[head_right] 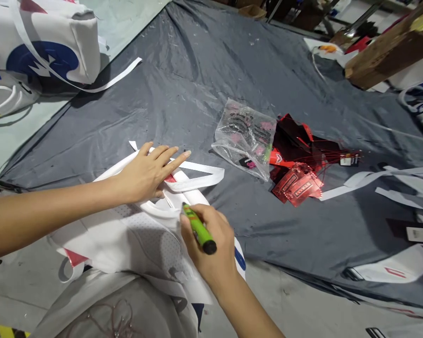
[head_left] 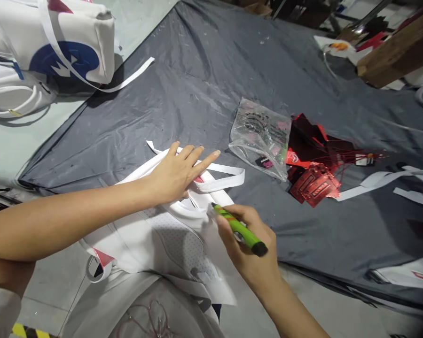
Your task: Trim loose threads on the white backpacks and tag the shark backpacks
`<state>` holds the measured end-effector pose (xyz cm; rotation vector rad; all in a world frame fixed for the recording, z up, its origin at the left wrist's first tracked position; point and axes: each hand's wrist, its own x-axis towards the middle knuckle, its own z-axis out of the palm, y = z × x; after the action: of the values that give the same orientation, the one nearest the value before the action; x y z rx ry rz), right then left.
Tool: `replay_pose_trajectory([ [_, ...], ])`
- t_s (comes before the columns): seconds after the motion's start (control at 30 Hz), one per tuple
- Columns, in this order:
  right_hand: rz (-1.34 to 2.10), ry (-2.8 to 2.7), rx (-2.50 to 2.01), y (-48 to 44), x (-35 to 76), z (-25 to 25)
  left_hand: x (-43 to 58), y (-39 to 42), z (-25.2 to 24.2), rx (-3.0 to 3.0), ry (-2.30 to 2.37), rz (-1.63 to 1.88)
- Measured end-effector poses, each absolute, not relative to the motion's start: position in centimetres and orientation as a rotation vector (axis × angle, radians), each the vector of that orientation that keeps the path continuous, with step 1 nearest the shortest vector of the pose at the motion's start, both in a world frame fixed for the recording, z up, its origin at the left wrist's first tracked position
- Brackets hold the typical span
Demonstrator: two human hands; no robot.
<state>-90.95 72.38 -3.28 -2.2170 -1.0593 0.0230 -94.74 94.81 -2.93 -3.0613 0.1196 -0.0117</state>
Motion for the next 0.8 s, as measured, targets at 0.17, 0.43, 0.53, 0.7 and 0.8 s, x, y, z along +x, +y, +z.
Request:
replay_pose_trajectory([
  [0.17,0.492,-1.285,-2.096,75.4,-89.2,-3.1,-94.9,94.5,-2.6,-3.058,0.077,0.013],
  [0.43,0.365,-1.54,-2.299,74.3,-89.9,-1.8,-94.8,94.3,-2.6,-3.064,0.02,0.032],
  [0.53,0.445,-1.484,-2.25,74.1,-89.7,-1.8,-94.7,94.3,-2.6,-3.067,0.021,0.054],
  [0.7,0.496,-1.501,-2.244,74.8,-89.4,-1.7,-94.8,94.5,-2.8,-3.073,0.039,0.041],
  [0.8,0.437,-1.553,-2.246,75.5,-89.7,-1.9,-94.8,94.6,-3.2,-3.07,0.039,-0.006],
])
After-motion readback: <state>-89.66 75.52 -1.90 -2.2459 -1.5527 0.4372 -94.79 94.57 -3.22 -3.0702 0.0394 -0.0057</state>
